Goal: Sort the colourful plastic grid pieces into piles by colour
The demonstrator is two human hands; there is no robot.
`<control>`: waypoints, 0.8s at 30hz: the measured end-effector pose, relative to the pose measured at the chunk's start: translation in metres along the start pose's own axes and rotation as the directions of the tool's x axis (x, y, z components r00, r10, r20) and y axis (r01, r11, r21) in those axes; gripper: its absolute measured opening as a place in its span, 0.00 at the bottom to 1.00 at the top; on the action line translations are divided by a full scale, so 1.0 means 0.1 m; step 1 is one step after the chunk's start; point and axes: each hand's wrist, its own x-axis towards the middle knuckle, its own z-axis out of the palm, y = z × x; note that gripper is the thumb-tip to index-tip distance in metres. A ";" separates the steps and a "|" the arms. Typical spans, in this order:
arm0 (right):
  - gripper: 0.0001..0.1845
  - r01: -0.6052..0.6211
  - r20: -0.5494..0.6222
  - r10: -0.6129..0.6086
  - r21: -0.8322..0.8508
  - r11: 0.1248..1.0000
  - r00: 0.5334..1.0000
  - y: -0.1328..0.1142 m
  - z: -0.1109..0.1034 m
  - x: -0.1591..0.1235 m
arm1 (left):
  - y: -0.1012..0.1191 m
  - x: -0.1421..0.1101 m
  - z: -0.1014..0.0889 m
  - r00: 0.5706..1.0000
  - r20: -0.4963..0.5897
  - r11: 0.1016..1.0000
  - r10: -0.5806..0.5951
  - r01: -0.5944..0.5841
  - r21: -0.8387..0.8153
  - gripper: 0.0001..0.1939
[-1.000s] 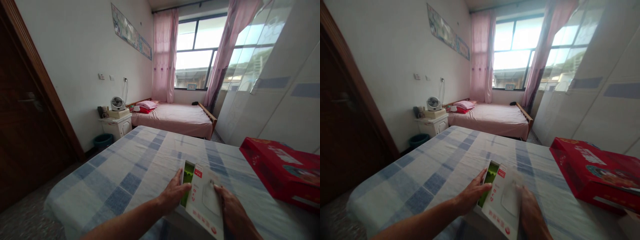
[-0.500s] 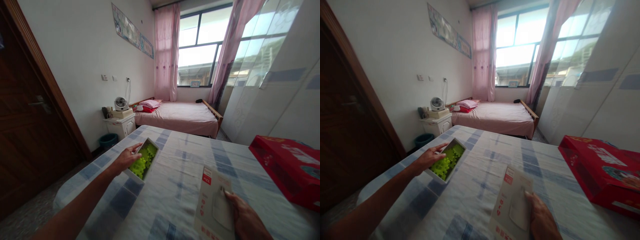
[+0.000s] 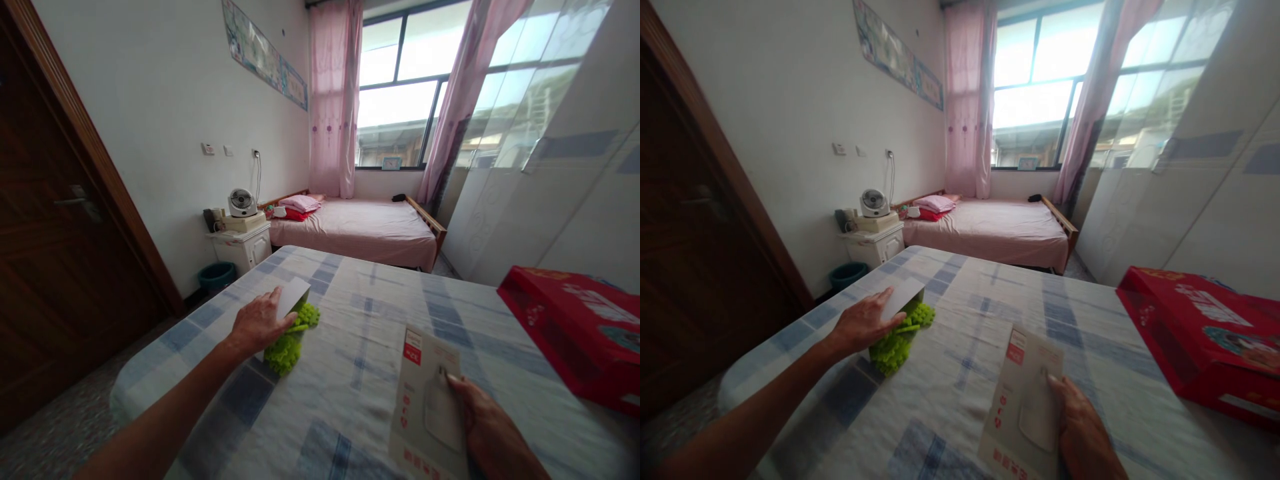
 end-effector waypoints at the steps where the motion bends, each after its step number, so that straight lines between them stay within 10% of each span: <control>1: 0.10 0.018 -0.004 -0.018 -0.041 0.999 1.000 0.00 0.00 0.00 | -0.05 0.00 -0.02 0.999 0.050 0.998 0.010 -0.007 -0.055 0.40; 5: 0.16 0.056 -0.015 -0.059 -0.145 0.988 0.998 0.00 0.02 -0.04 | -0.19 -0.08 -0.14 0.970 0.205 0.938 0.131 -0.054 -0.343 0.45; 14: 0.17 0.087 -0.047 -0.096 -0.157 0.984 0.994 -0.03 0.09 -0.10 | -0.15 -0.32 -0.08 0.976 0.146 0.631 0.162 0.011 -0.776 0.41; 24: 0.16 0.132 -0.036 -0.136 -0.106 0.986 0.990 -0.05 0.12 -0.12 | -0.06 -0.47 0.11 0.975 -0.172 0.956 0.137 -0.176 -0.233 0.31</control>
